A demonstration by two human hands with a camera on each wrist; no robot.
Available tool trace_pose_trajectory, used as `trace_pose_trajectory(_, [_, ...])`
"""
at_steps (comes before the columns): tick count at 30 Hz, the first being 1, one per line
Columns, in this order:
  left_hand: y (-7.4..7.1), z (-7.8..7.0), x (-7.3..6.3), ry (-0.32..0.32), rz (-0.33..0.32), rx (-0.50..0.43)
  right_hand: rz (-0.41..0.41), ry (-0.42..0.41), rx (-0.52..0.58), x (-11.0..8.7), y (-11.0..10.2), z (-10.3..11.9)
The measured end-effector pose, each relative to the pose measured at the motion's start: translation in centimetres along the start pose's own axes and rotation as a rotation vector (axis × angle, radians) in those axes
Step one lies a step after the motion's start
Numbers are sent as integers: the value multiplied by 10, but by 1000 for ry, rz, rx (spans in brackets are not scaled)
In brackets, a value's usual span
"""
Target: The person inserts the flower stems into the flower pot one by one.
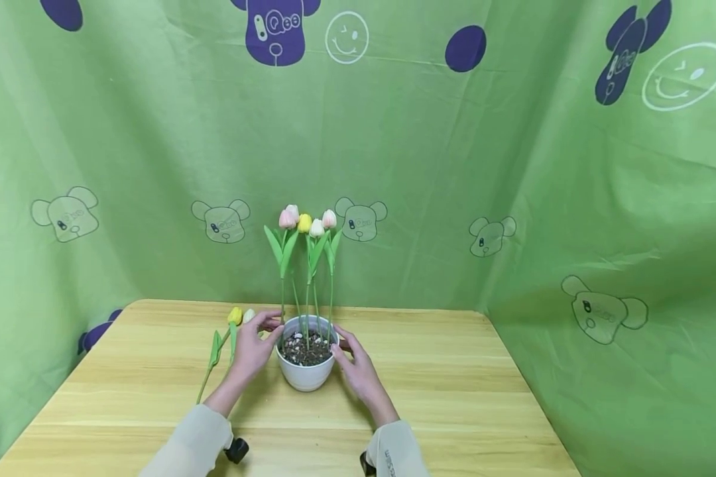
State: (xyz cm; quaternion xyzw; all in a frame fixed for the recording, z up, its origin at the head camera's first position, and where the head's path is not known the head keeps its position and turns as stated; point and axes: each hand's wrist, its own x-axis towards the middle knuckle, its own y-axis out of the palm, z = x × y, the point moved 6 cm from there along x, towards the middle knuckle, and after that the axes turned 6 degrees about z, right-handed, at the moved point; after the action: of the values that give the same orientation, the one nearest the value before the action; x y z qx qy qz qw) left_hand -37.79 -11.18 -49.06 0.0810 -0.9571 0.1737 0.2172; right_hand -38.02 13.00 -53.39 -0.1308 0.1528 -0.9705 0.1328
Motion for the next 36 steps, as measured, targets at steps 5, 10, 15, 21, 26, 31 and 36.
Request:
trace_pose_trajectory(5, [2, 3, 6, -32, 62, -16, -1, 15, 10, 0, 0, 4])
trace_pose_trajectory(10, [1, 2, 11, -54, 83, -17, 40, 14, -10, -8, -1, 30])
trace_pose_trajectory(15, [-2, -3, 14, -68, 66, -14, 59, 18, -14, -13, -2, 42])
trace_pose_trajectory(21, [-2, -5, 15, -25, 23, 17, 54, 13, -3, -12, -2, 39])
trace_pose_trajectory(26, [0, -3, 11, -3, -24, 26, 58, 11, 5, -11, -2, 38])
trace_pose_trajectory(31, [5, -5, 8, 57, -55, 40, 54, -2, 16, -13, -1, 40])
trace_pose_trajectory(36, [10, -3, 7, 79, -72, 38, 45, -10, 12, -13, -2, 41])
